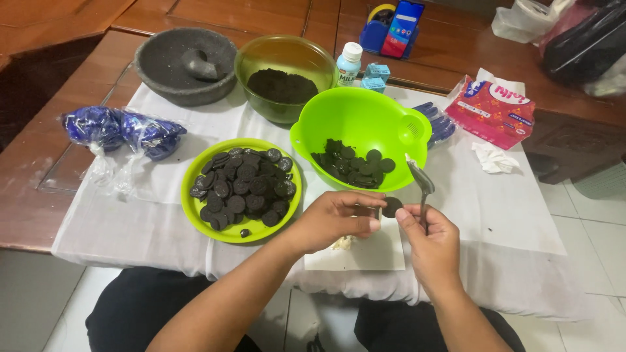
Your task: Separating the cream filling from chocolate sandwich cookies using a spoon
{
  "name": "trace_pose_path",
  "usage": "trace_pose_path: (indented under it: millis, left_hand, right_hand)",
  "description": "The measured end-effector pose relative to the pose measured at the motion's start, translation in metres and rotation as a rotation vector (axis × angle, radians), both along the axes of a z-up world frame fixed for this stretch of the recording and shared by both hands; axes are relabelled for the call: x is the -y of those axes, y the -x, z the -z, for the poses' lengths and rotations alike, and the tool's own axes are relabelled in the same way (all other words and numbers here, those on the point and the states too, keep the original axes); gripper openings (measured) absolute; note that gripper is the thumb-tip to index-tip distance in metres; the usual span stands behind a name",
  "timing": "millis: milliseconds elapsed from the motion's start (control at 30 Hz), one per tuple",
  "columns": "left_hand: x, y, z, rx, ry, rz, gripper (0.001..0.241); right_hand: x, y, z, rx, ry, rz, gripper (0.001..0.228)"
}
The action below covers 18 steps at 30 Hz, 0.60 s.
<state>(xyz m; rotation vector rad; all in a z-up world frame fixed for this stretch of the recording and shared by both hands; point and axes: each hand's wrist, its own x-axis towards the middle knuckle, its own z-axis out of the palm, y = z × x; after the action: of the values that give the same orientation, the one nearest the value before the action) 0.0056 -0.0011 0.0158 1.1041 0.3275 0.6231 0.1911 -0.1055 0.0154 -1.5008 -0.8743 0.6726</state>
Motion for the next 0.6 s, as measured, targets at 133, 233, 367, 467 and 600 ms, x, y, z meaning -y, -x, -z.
trace_pose_path:
  millis: [133, 233, 367, 467, 600]
  left_hand:
    - [-0.002, 0.015, -0.020, -0.072, -0.051, -0.009, 0.039]
    - [-0.017, 0.042, -0.049, -0.332, -0.455, -0.175, 0.045]
    - [-0.044, 0.091, -0.061, -0.837, -0.828, -0.632, 0.035]
    - [-0.064, 0.120, -0.054, -1.087, -0.770, -0.776, 0.033]
    - [-0.080, 0.135, -0.048, -1.263, -0.547, -0.735, 0.033]
  right_hand:
    - [0.001, 0.000, 0.002, -0.042, -0.003, -0.020, 0.018]
    - [0.003, 0.005, -0.010, 0.073, 0.046, -0.018, 0.019]
    - [0.005, 0.006, -0.010, 0.147, 0.026, -0.017, 0.018]
    - [0.006, 0.011, -0.014, 0.174, 0.032, -0.025, 0.019]
    - [0.006, 0.010, -0.012, 0.166, 0.009, -0.041, 0.018]
